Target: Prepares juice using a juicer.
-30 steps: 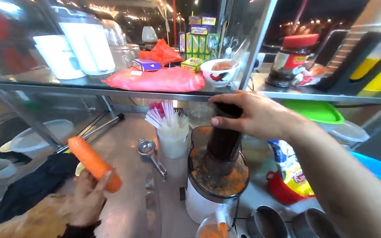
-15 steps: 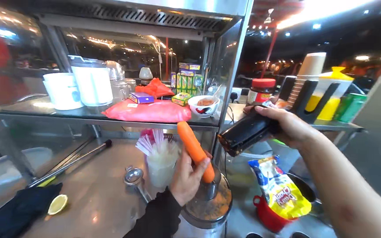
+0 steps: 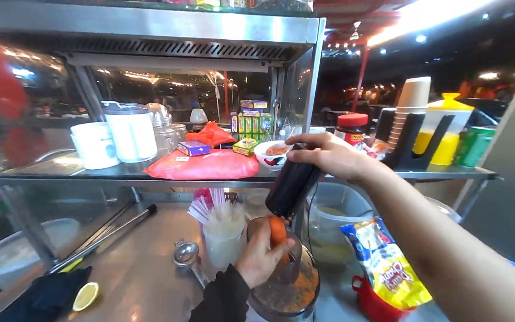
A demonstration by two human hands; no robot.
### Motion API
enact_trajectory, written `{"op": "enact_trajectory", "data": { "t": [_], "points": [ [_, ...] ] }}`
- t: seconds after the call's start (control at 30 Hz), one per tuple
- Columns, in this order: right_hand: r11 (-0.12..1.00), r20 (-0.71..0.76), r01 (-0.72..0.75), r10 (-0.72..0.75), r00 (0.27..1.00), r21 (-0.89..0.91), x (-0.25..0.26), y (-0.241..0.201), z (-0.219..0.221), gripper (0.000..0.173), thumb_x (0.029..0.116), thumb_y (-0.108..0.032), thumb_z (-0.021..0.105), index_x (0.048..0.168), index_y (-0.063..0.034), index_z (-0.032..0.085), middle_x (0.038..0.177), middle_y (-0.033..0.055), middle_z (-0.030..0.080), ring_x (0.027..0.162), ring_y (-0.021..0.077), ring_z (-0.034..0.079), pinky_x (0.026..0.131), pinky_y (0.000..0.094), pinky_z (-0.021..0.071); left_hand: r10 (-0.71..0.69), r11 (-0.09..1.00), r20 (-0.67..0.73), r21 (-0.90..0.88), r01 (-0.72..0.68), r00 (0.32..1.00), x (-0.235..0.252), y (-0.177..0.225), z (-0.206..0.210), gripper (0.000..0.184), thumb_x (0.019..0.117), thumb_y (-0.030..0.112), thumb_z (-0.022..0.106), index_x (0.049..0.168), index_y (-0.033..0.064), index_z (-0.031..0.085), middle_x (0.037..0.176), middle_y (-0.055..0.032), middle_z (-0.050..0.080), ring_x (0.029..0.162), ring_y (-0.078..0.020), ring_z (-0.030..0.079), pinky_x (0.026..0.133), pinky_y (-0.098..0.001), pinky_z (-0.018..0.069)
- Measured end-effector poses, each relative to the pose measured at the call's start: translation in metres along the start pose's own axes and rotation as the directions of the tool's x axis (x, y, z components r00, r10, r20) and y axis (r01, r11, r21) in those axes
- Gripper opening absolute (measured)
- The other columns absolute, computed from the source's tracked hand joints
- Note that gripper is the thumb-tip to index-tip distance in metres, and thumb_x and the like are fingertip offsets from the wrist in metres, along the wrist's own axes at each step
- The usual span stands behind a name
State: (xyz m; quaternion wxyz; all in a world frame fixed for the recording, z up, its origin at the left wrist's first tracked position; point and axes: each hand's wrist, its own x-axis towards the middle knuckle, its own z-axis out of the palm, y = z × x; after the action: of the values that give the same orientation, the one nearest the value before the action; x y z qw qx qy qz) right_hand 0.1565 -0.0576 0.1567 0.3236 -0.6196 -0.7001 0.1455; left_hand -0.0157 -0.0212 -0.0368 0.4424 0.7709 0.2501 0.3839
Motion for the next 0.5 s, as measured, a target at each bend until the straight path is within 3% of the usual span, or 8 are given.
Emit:
{"op": "enact_trajectory", "data": {
  "t": [0.07,0.17,0.33,0.5],
  "points": [
    [0.988,0.048,0.078,-0.072,0.996,-0.135,0.004,-0.008,0.003,0.038,0.1003,-0.035,0.065,0.133,-0.0157,0.067,0.113,0.0126,0.070,0.100,0.0266,0.066,0.084,0.0537,0.0506,-0.035,0.999,0.039,0.011,0.035,0.999,0.001,-0.003,0.002,0.055,0.0986,0.019,0.062,0.141,-0.0124,0.045,0.138,-0.0234,0.058,0.130,-0.0225,0.057,0.112,-0.0333,0.0445],
    [0.945,0.111,0.135,-0.107,0.988,-0.296,0.008,-0.017,0.011,0.037,0.0969,-0.041,0.067,0.128,-0.0212,0.070,0.109,0.0093,0.072,0.103,0.0277,0.067,0.084,0.0576,0.0502,-0.017,0.999,0.045,0.030,0.016,0.999,0.003,-0.002,0.004,0.046,0.0967,0.019,0.064,0.131,-0.0102,0.057,0.126,-0.0209,0.064,0.119,-0.0195,0.062,0.105,-0.0329,0.0482],
    [0.913,0.192,0.187,-0.123,0.974,-0.362,0.006,-0.023,0.010,0.032,0.0992,-0.037,0.064,0.127,-0.0219,0.069,0.103,0.0051,0.070,0.096,0.0219,0.066,0.078,0.0512,0.0498,0.006,1.000,0.018,0.016,-0.006,1.000,0.002,-0.006,0.006,0.039,0.0946,0.021,0.066,0.122,-0.0074,0.064,0.115,-0.0159,0.070,0.107,-0.0131,0.067,0.097,-0.0295,0.0527],
    [0.882,0.244,0.324,-0.250,0.937,-0.341,0.000,-0.027,0.007,0.034,0.0971,-0.030,0.066,0.129,-0.0175,0.069,0.111,0.0050,0.069,0.104,0.0184,0.063,0.084,0.0459,0.0492,0.018,0.999,-0.001,-0.035,-0.019,1.000,-0.001,-0.010,0.005,0.037,0.0928,0.020,0.068,0.118,-0.0067,0.065,0.108,-0.0105,0.072,0.101,-0.0061,0.068,0.092,-0.0242,0.0550]
  ]
}}
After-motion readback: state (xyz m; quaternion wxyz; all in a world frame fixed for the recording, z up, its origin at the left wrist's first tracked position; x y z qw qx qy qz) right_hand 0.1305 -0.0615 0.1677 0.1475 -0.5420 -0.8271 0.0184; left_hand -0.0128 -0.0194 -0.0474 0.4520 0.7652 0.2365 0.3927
